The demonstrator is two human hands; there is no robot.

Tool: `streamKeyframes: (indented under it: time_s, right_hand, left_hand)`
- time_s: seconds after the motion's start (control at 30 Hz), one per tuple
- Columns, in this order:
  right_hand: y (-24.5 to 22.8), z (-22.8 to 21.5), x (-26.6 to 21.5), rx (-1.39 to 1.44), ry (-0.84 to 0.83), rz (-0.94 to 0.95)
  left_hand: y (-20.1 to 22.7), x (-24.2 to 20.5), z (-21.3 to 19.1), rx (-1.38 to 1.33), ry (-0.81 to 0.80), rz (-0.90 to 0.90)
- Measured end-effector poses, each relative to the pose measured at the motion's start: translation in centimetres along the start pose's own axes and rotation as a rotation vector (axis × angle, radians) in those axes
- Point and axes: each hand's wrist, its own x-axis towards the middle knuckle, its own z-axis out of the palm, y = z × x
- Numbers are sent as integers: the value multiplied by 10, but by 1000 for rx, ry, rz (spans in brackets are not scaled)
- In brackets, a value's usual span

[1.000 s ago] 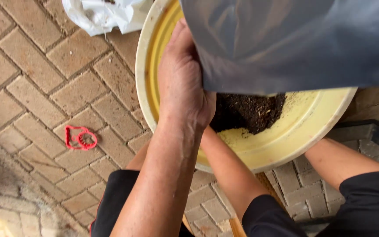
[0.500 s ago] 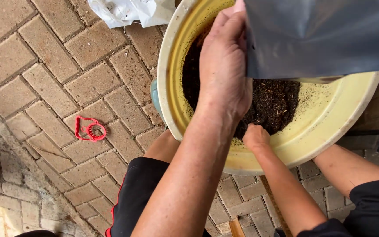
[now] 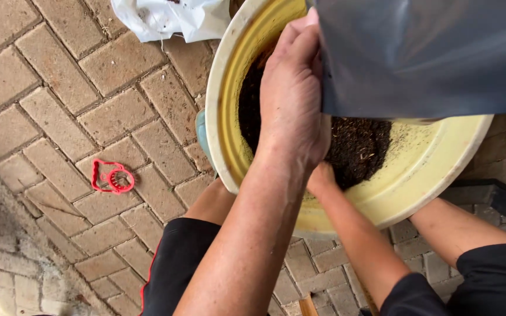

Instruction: Filling black plastic nursery bags with soil using a hand scoop.

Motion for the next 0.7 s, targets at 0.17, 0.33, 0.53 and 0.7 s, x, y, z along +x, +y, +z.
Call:
streamKeyframes:
  time_s: [0.17, 0.33, 0.53, 0.7]
  right_hand:
    - [-7, -47, -38, -1224, -135, -261]
    - [-32, -133, -23, -1162, 173, -87]
    - [81, -123, 80, -833, 179, 22]
    - [108, -84, 68, -871, 7, -126]
  left_hand:
    - [-10, 1, -16, 105, 11, 11]
    - [3, -1, -2, 23, 5, -5]
    - [11, 2, 0, 36, 35, -49]
    - [-2, 2, -11, 77, -100, 74]
